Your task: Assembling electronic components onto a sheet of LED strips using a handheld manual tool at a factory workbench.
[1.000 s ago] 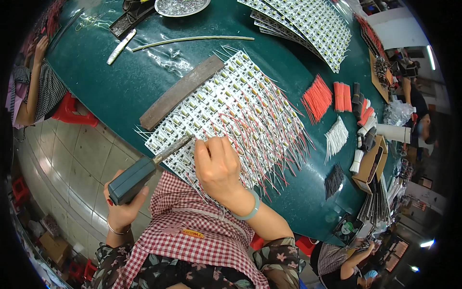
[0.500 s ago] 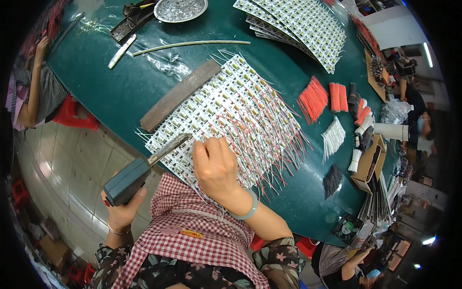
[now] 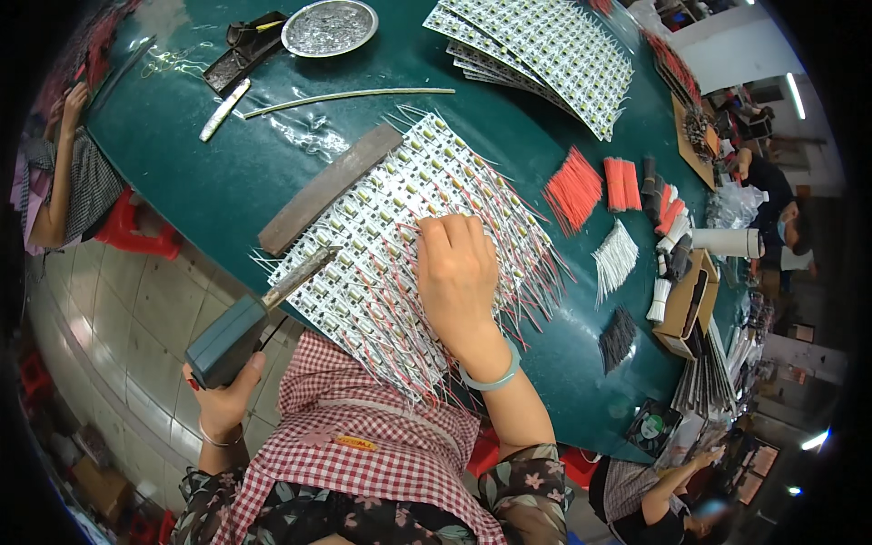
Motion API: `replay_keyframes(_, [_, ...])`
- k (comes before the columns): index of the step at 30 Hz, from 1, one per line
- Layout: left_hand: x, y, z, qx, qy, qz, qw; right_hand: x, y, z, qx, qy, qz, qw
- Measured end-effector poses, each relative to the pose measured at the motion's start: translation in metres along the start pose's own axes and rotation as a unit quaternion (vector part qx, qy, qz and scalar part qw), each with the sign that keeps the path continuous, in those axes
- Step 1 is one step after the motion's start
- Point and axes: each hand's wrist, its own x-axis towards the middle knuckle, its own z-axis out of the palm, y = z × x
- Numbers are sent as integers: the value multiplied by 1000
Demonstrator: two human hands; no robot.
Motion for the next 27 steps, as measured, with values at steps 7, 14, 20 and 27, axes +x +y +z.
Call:
replay_keyframes(7, [-6,-4,-3,-32,2,37,999,-6,1,7,-4,-17,-9,1000])
replay_keyframes(14, [-10,-6,-11,-62,4,71,996,-14,-10,-14,-22,-20,6,1000])
replay_keyframes(20, [-20,-12,-13,-53,18,69,996,-33,-22,-46,61,41,82,994])
replay_keyframes(27, [-46,-22,-16,-108,67,-64,990,-29,-74,-31,190,25,91,977])
